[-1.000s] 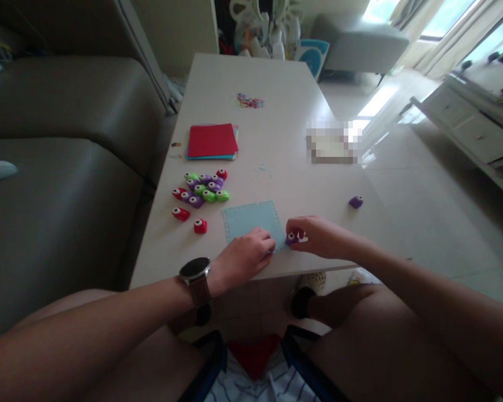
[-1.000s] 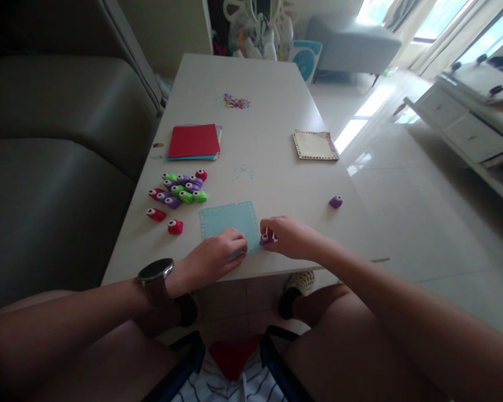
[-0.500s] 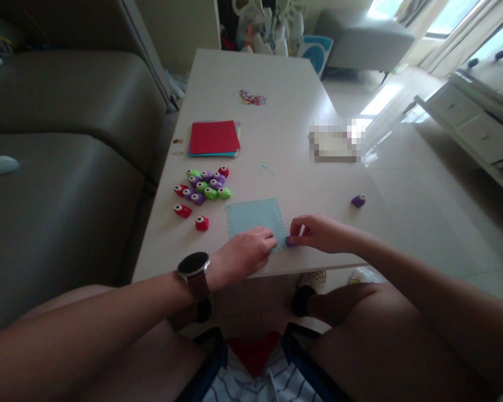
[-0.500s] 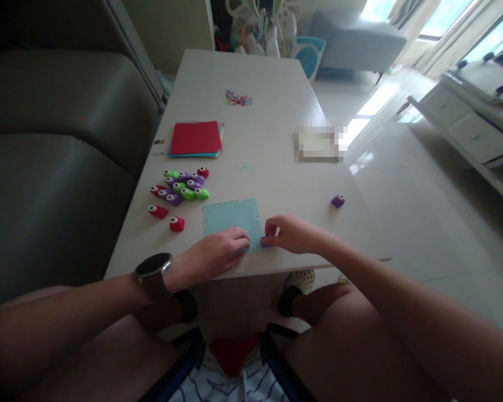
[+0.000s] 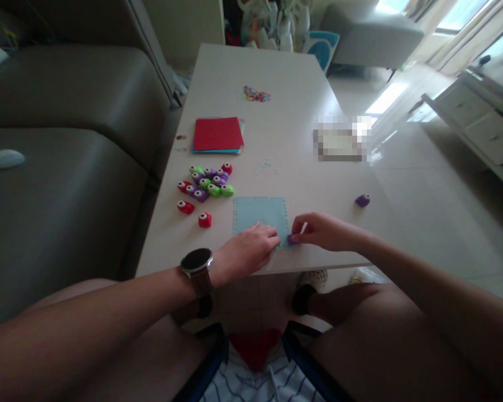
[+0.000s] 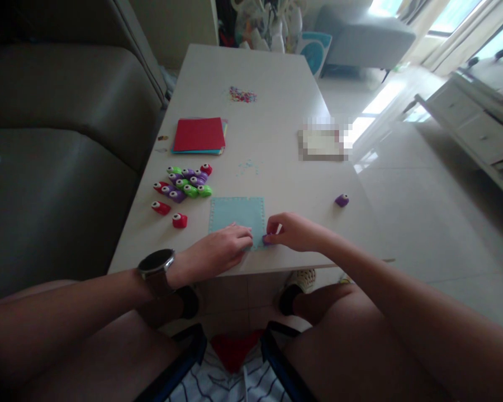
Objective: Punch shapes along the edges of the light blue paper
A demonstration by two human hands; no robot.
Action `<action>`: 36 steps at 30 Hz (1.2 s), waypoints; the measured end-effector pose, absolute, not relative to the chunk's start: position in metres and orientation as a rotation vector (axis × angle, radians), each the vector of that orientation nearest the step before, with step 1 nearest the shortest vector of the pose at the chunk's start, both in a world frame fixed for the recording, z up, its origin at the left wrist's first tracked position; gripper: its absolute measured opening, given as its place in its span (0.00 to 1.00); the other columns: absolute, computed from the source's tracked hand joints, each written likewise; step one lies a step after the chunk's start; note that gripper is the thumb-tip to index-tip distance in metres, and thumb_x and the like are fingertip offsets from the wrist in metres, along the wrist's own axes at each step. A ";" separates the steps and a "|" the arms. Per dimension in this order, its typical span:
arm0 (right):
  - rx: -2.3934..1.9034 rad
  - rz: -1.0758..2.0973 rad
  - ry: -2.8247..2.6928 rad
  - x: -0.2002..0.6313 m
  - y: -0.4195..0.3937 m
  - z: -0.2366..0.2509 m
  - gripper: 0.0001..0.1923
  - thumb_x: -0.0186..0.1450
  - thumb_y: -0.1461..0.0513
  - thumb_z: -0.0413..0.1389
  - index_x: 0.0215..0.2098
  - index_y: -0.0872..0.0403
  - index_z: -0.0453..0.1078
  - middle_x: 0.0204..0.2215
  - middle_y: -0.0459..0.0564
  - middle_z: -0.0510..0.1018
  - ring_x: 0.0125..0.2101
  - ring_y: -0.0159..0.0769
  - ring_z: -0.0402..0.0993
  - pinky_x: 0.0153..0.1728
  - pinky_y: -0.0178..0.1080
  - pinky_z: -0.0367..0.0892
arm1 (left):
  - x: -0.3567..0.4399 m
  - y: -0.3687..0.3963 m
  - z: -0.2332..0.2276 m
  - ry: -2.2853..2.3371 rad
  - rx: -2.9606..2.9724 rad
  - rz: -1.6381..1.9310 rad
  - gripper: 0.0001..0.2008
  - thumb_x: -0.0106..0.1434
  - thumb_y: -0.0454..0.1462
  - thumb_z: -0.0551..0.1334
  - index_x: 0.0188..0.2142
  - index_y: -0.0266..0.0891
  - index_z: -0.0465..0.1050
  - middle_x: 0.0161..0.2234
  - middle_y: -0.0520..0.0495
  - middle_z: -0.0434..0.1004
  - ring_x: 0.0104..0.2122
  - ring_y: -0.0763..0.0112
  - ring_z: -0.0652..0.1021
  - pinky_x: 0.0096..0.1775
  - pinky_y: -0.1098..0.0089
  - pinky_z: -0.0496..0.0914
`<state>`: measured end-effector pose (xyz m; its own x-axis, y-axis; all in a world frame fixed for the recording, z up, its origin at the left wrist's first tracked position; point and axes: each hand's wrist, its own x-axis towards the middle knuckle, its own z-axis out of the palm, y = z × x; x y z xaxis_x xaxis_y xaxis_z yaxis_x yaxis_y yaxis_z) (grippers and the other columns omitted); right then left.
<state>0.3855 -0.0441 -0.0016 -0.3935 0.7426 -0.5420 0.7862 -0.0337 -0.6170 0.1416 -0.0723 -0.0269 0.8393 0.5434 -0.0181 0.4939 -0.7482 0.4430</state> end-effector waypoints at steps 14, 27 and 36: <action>1.696 -1.434 2.188 0.379 -0.045 -0.003 0.09 0.64 0.56 0.62 0.33 0.53 0.73 0.24 0.46 0.77 0.25 0.35 0.69 0.28 0.38 0.61 | 0.142 -0.072 -0.027 0.778 2.573 0.154 0.13 0.67 0.26 0.57 0.48 0.37 0.71 0.48 0.43 0.75 0.51 0.61 0.75 0.65 0.54 0.65; 1.706 -1.538 2.187 0.377 -0.041 -0.010 0.08 0.60 0.58 0.63 0.30 0.53 0.72 0.23 0.45 0.75 0.26 0.34 0.68 0.28 0.37 0.61 | 0.142 -0.072 -0.021 0.799 2.552 0.132 0.22 0.67 0.27 0.57 0.60 0.39 0.66 0.53 0.41 0.74 0.51 0.60 0.76 0.56 0.58 0.72; 1.749 -1.477 2.163 0.372 -0.037 -0.008 0.06 0.58 0.60 0.65 0.29 0.53 0.73 0.26 0.48 0.79 0.29 0.36 0.73 0.30 0.37 0.63 | 0.139 -0.075 -0.023 0.758 2.597 0.119 0.30 0.67 0.27 0.57 0.68 0.42 0.62 0.68 0.37 0.65 0.63 0.53 0.71 0.65 0.47 0.65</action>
<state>0.3724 -0.0371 -0.0076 -0.3832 0.7662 -0.5159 0.7593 -0.0567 -0.6482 0.1386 -0.0752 -0.0226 0.8469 0.5305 -0.0373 0.4935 -0.7579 0.4267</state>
